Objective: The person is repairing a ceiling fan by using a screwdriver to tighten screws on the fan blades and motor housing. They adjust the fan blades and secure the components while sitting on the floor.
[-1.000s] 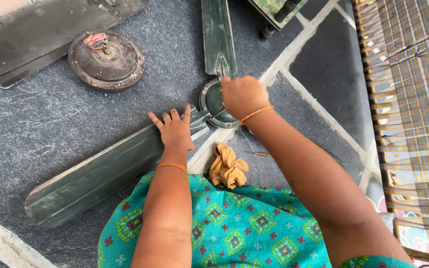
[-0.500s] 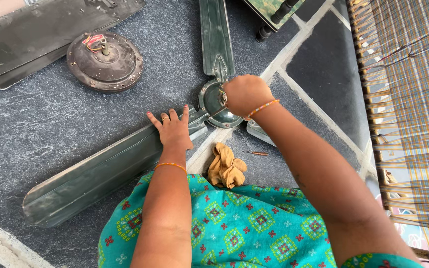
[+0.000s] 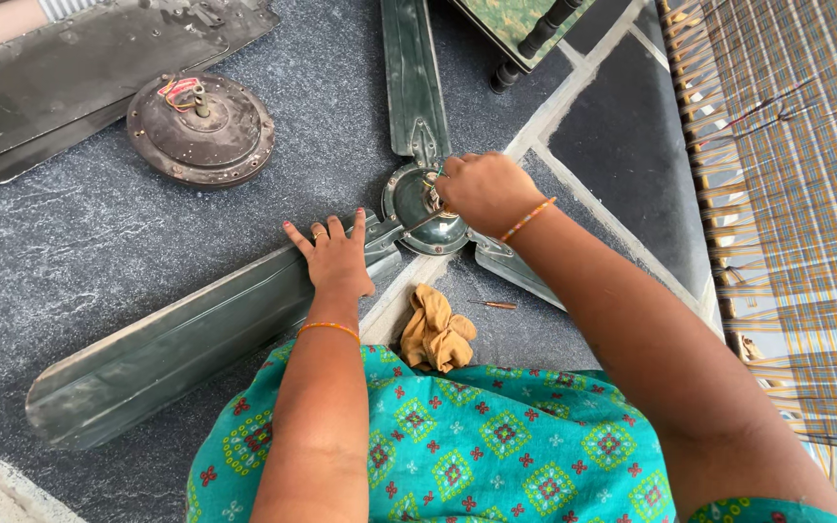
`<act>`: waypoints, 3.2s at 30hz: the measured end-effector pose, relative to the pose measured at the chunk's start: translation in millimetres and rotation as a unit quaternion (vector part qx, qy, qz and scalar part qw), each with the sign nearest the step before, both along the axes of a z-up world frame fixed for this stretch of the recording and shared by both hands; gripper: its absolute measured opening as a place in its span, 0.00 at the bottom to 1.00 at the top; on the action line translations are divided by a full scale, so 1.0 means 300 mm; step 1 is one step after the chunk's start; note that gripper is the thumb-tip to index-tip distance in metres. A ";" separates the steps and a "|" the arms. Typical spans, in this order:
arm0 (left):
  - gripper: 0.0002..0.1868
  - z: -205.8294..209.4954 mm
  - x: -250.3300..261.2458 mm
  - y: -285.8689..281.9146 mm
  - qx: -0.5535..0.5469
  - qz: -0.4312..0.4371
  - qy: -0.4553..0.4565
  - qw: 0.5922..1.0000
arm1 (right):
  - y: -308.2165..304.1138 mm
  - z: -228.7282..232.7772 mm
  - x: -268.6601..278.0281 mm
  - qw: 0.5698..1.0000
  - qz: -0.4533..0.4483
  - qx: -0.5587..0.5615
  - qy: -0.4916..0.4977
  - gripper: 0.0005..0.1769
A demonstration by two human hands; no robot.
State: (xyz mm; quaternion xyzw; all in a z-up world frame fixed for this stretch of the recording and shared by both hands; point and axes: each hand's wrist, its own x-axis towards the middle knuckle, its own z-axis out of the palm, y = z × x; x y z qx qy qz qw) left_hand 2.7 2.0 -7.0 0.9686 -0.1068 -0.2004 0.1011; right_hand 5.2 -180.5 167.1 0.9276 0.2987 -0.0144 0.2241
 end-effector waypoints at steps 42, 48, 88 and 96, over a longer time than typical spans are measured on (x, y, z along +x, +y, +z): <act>0.73 -0.001 -0.002 -0.002 0.015 0.004 -0.010 1.000 | 0.028 -0.086 0.063 0.980 -0.140 0.113 -0.085 0.06; 0.73 -0.004 -0.002 0.002 0.006 0.010 -0.002 1.000 | 0.156 -0.138 0.081 0.961 -0.241 0.078 -0.109 0.08; 0.77 -0.065 0.001 -0.007 0.041 0.013 0.007 0.999 | 0.052 0.003 0.020 0.873 -0.475 0.091 0.059 0.22; 0.79 -0.022 -0.031 -0.003 0.016 0.012 0.005 1.000 | -0.096 -0.058 -0.153 0.878 -0.449 0.155 0.067 0.23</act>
